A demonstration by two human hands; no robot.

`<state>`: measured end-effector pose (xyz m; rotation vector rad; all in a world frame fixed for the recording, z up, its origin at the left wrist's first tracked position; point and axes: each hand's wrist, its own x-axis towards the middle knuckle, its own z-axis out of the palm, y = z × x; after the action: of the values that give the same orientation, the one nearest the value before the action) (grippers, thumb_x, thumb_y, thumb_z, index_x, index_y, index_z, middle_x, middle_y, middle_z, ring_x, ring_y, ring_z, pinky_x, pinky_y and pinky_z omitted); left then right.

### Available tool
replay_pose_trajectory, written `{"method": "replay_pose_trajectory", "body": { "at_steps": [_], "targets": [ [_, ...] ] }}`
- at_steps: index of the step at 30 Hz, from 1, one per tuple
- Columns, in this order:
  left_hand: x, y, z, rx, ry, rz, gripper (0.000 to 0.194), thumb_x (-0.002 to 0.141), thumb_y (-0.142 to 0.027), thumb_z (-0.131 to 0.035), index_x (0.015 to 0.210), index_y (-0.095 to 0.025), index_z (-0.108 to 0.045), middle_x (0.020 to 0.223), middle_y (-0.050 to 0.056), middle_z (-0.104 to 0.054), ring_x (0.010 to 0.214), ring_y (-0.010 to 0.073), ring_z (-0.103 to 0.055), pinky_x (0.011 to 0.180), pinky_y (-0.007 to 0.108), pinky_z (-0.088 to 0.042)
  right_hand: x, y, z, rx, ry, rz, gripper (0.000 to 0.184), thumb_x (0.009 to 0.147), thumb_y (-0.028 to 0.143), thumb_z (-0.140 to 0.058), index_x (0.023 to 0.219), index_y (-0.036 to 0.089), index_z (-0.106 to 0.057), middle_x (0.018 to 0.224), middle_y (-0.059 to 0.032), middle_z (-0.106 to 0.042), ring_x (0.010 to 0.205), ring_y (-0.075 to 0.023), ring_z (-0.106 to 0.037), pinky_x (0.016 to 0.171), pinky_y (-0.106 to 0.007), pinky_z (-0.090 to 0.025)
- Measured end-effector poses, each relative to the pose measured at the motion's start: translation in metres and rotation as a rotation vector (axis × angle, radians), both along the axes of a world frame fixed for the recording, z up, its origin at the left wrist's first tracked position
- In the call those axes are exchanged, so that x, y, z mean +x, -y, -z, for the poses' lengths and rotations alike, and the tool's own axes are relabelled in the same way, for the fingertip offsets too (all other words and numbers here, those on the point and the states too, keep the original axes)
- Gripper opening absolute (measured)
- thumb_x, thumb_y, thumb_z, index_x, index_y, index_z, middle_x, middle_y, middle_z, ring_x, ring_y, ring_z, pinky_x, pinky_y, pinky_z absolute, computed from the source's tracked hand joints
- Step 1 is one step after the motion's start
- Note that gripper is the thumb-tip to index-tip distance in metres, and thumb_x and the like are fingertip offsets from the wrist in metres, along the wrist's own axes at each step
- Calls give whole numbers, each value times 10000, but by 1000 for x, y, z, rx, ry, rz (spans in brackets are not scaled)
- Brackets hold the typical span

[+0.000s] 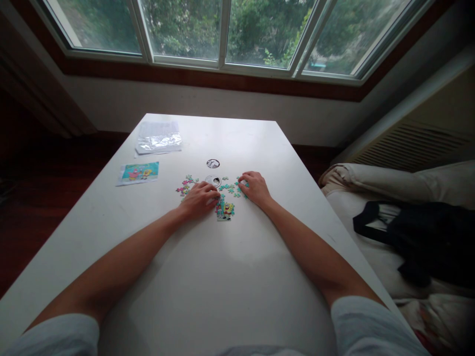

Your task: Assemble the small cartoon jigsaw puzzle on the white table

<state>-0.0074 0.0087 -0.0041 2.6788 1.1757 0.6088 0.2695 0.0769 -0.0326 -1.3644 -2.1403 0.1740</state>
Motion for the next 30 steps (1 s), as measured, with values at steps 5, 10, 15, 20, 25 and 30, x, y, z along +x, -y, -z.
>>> {"method": "replay_pose_trajectory", "body": {
  "at_steps": [5, 10, 15, 20, 25, 30],
  "targets": [
    [1, 4, -2, -10, 1, 89, 268, 941, -364, -640, 1188, -283, -704, 1240, 59, -678, 1227, 269, -534, 1066, 450, -426, 0, 0, -3, 0, 73, 5, 52, 843, 255, -733, 893, 245, -728, 1129, -87, -689, 1127, -307, -571, 1035, -521, -422],
    [3, 8, -5, -18, 12, 185, 287, 916, -334, -669, 1199, -302, -700, 1265, 53, -670, 1262, 255, -539, 1107, 433, -425, -2, 2, -6, 12, 88, 5, 56, 847, 244, -713, 898, 230, -696, 1086, -97, -682, 1102, -305, -578, 1105, -565, -342],
    [3, 10, -7, -26, 13, 252, 320, 910, -369, -672, 1224, -312, -700, 1286, 62, -665, 1287, 260, -539, 1116, 426, -431, -6, 5, -10, 42, 62, -61, 52, 846, 201, -681, 857, 249, -664, 1010, -58, -712, 1125, -291, -585, 1187, -581, -235],
    [3, 10, -7, -60, -9, 269, 312, 925, -393, -654, 1219, -306, -706, 1279, 57, -676, 1299, 267, -526, 1136, 427, -402, -9, 8, -14, 16, -52, -135, 35, 878, 221, -644, 895, 240, -668, 901, -31, -733, 899, -226, -647, 1058, -440, -408],
    [1, 7, -6, -83, -5, 279, 294, 933, -401, -643, 1199, -299, -716, 1258, 48, -692, 1285, 262, -529, 1126, 416, -396, -13, 12, -19, -75, -180, -237, 100, 899, 314, -634, 912, 236, -695, 808, -8, -731, 756, -180, -643, 815, -322, -487],
    [1, 7, -7, -94, -9, 277, 299, 931, -404, -648, 1202, -299, -717, 1255, 50, -693, 1264, 258, -544, 1114, 410, -401, -14, 14, -21, -171, -254, -336, 174, 905, 370, -633, 897, 233, -739, 792, 0, -741, 703, -158, -628, 710, -287, -475]
  ]
}}
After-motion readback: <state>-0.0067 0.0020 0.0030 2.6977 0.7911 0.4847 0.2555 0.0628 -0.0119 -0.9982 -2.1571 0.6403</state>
